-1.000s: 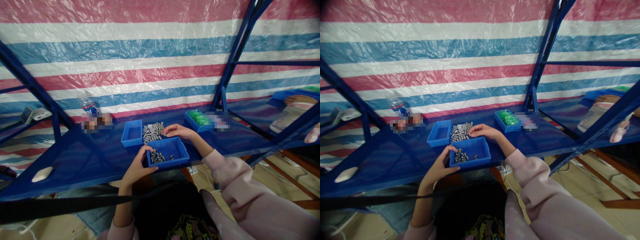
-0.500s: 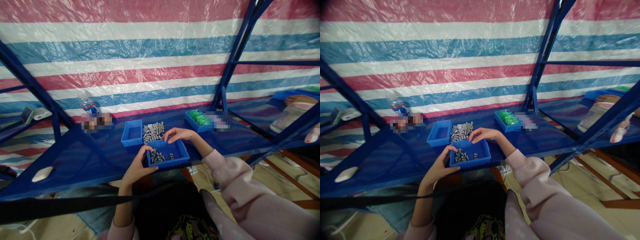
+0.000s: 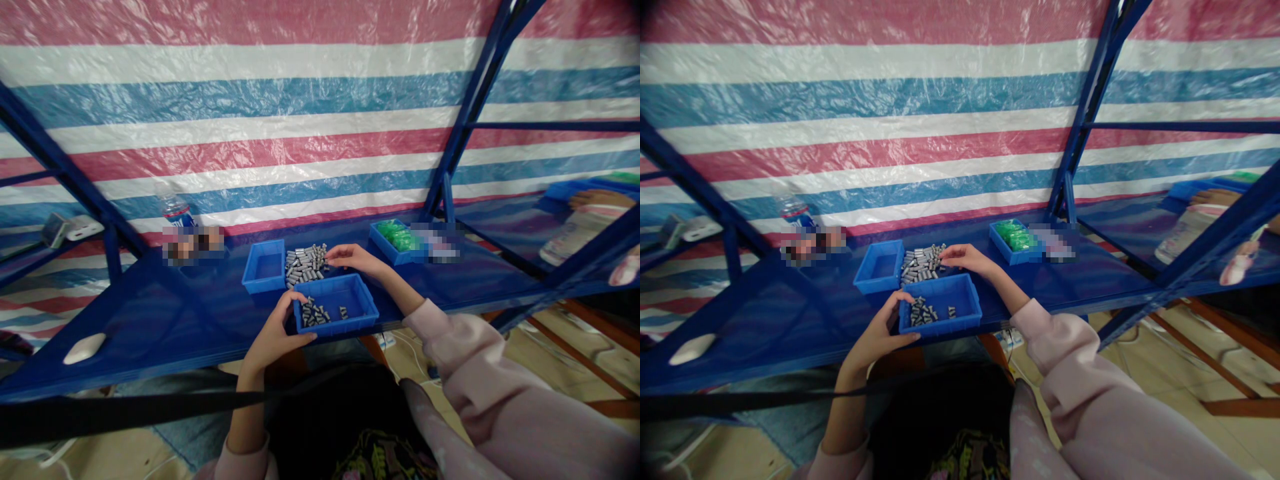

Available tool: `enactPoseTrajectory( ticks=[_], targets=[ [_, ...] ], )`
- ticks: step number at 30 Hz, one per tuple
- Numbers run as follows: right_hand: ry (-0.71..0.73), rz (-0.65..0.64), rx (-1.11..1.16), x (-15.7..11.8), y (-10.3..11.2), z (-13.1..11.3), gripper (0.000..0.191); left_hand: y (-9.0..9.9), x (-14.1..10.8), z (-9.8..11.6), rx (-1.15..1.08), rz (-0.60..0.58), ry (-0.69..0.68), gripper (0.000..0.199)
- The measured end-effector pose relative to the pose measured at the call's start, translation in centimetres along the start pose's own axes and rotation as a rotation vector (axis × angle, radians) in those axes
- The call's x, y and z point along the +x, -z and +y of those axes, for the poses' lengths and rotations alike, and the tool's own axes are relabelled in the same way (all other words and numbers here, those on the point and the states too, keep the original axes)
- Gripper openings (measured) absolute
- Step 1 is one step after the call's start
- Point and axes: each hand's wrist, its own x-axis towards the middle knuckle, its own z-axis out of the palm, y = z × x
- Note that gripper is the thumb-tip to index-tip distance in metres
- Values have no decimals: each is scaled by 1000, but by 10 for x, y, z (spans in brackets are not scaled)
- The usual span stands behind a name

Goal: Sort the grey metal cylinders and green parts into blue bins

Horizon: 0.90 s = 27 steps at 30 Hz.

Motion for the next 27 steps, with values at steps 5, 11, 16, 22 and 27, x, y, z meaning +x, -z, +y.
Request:
enactPoseTrajectory(
  ticks=[5, 11, 16, 22, 27],
  targets=[
    [129, 73, -354, 11, -2, 22, 25, -1, 0, 1, -10, 9, 16, 53],
    [163, 88, -513, 11, -5, 29, 20, -1, 0, 2, -11, 21, 10, 53],
    [163, 90, -512, 14, -4, 30, 20, -2, 0, 3, -14, 25, 13, 52],
    [47, 86, -338, 12, -6, 17, 26, -1, 0, 3, -2, 23, -12, 52],
    [-53, -5, 89, -2, -6, -3, 36, -1, 0, 4, -8, 14, 4, 53]
  ],
)
